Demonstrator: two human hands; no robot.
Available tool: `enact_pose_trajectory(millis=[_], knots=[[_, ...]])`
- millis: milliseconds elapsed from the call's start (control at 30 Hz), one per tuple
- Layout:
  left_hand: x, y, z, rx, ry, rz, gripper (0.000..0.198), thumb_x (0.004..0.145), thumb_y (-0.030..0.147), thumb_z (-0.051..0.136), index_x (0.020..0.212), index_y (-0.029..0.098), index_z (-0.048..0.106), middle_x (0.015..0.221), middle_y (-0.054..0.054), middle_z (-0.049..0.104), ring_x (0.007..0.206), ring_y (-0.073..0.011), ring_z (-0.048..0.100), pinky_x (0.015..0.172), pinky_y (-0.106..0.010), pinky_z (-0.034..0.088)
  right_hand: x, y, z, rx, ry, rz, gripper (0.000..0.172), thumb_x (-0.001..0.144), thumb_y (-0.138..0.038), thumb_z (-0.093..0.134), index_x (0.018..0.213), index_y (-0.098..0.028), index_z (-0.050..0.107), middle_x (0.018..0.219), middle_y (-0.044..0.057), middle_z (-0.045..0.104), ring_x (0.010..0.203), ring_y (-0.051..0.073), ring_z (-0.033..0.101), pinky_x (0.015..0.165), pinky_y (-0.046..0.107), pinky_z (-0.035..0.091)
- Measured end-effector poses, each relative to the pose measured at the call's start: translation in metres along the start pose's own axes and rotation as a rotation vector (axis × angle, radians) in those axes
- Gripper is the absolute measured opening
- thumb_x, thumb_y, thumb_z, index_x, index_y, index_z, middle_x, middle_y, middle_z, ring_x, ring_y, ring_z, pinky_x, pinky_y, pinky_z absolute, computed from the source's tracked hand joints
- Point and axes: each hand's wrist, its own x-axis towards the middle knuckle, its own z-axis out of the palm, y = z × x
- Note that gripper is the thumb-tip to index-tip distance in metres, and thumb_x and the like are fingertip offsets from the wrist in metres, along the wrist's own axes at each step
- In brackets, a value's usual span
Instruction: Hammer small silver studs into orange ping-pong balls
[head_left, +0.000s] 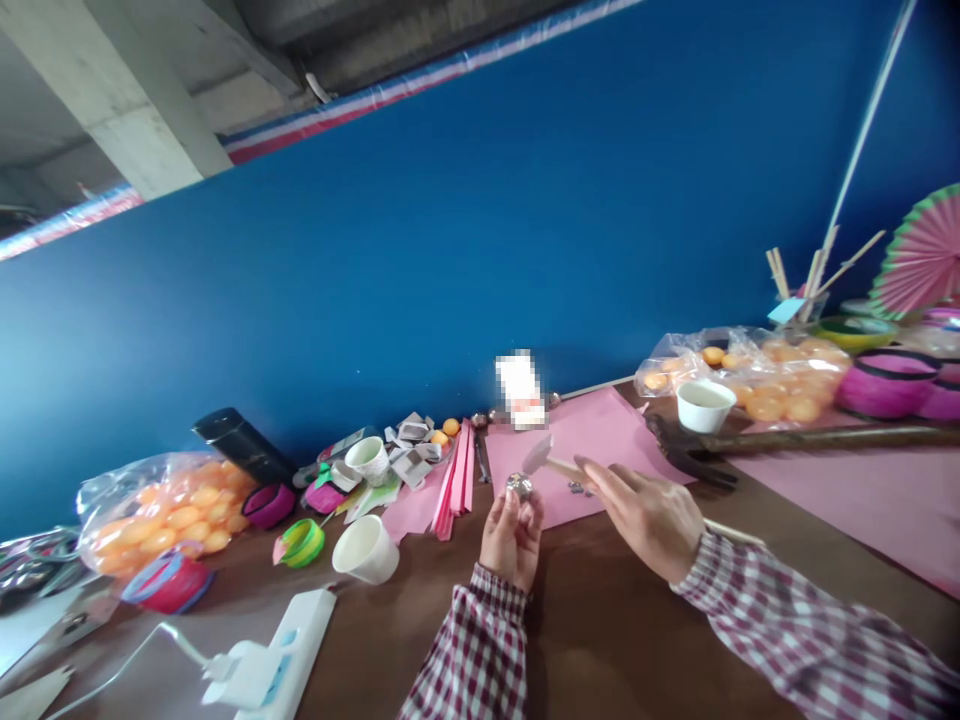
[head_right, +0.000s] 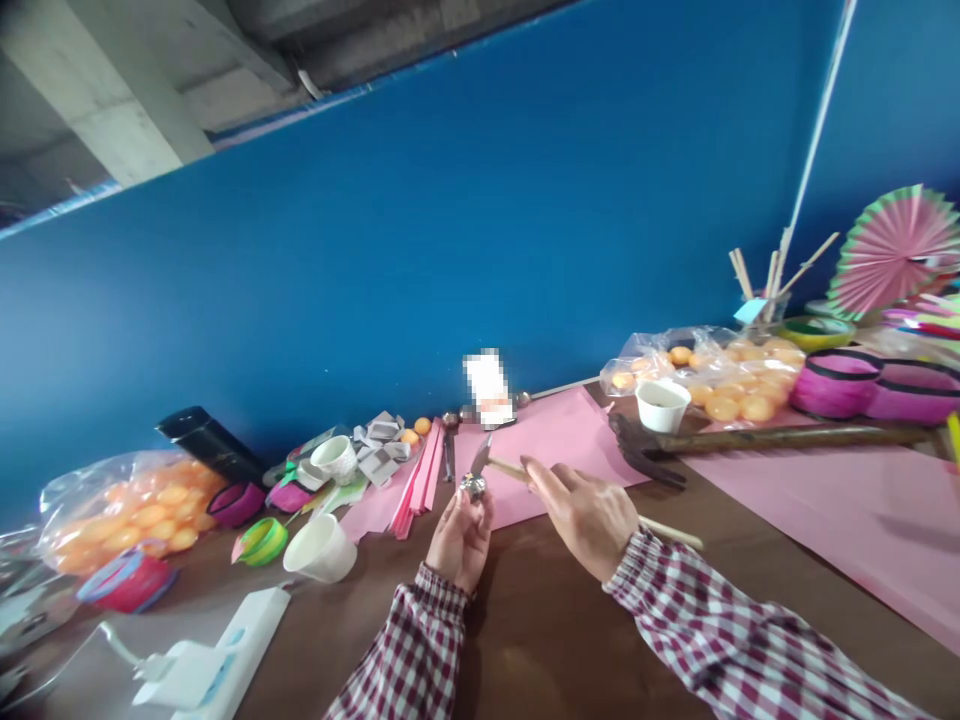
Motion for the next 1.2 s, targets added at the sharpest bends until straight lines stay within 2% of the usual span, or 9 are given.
enact_pose_trajectory(millis=[167, 333, 467, 633, 800, 967, 1100, 1200], knots=[[-0.001, 0.001, 0.002, 0.020, 0.026, -0.016, 0.014, 0.064, 0.012, 0.065, 0.078, 0.013, 0.060, 0.076, -0.004, 0.065, 0.072, -0.0129, 0.063, 0.067, -0.021, 0.052, -0.002, -0.002, 0.005, -0.019, -0.031, -0.030, 0.031, 0.086, -0.030, 0.035, 0.115, -0.026, 0.048, 0.067, -0.001, 0.059, 0.050, 0.005, 0.049, 0.042, 0.023, 0.020], [0.001, 0.000, 0.000, 0.038, 0.032, -0.001, 0.018, 0.062, 0.014, 0.067, 0.078, 0.014, 0.059, 0.077, -0.003, 0.064, 0.071, -0.0128, 0.063, 0.063, -0.019, 0.052, -0.001, -0.001, 0.003, 0.027, -0.010, 0.011, 0.032, 0.087, -0.030, 0.035, 0.116, -0.025, 0.047, 0.072, 0.001, 0.061, 0.056, 0.006, 0.052, 0.045, 0.020, 0.025], [-0.001, -0.001, 0.002, 0.078, 0.013, 0.020, 0.022, 0.061, 0.017, 0.069, 0.079, 0.014, 0.057, 0.073, -0.002, 0.063, 0.067, -0.0110, 0.062, 0.064, -0.020, 0.051, 0.001, -0.002, -0.002, 0.015, -0.055, -0.065, 0.032, 0.087, -0.029, 0.034, 0.114, -0.025, 0.049, 0.067, 0.000, 0.060, 0.050, 0.006, 0.051, 0.042, 0.021, 0.023], [-0.003, -0.002, 0.006, 0.194, -0.004, 0.109, 0.031, 0.057, 0.018, 0.071, 0.082, 0.017, 0.054, 0.072, 0.000, 0.061, 0.065, -0.0117, 0.062, 0.062, -0.023, 0.050, 0.003, -0.001, -0.006, 0.056, 0.003, 0.029, 0.033, 0.087, -0.028, 0.034, 0.116, -0.023, 0.048, 0.074, 0.002, 0.062, 0.055, 0.006, 0.054, 0.046, 0.019, 0.028], [-0.003, -0.003, 0.006, 0.228, -0.004, 0.127, 0.034, 0.056, 0.016, 0.072, 0.083, 0.018, 0.050, 0.072, 0.001, 0.060, 0.064, -0.0120, 0.062, 0.061, -0.023, 0.049, 0.001, -0.002, -0.004, 0.030, -0.077, -0.050, 0.033, 0.086, -0.027, 0.034, 0.116, -0.023, 0.048, 0.068, 0.001, 0.061, 0.049, 0.007, 0.052, 0.042, 0.020, 0.024], [-0.003, -0.001, 0.005, 0.240, -0.017, 0.131, 0.034, 0.059, 0.017, 0.070, 0.086, 0.018, 0.050, 0.076, 0.000, 0.060, 0.066, -0.0120, 0.062, 0.063, -0.023, 0.049, 0.001, -0.001, -0.003, 0.065, -0.036, 0.043, 0.034, 0.087, -0.028, 0.031, 0.117, -0.022, 0.046, 0.074, 0.003, 0.063, 0.052, 0.006, 0.052, 0.044, 0.019, 0.027], [-0.002, -0.001, 0.004, 0.229, -0.022, 0.134, 0.032, 0.059, 0.019, 0.070, 0.085, 0.018, 0.052, 0.072, 0.001, 0.060, 0.066, -0.0118, 0.062, 0.065, -0.025, 0.049, 0.001, -0.001, -0.001, 0.025, -0.100, 0.004, 0.032, 0.087, -0.029, 0.031, 0.113, -0.025, 0.049, 0.069, 0.000, 0.062, 0.048, 0.006, 0.051, 0.041, 0.020, 0.023], [-0.001, -0.002, 0.004, 0.226, -0.012, 0.141, 0.032, 0.058, 0.019, 0.071, 0.084, 0.017, 0.053, 0.073, 0.000, 0.061, 0.066, -0.0116, 0.062, 0.064, -0.024, 0.049, 0.001, -0.001, -0.001, 0.047, -0.055, 0.031, 0.032, 0.087, -0.029, 0.033, 0.115, -0.024, 0.047, 0.073, 0.001, 0.062, 0.054, 0.006, 0.054, 0.044, 0.020, 0.025]])
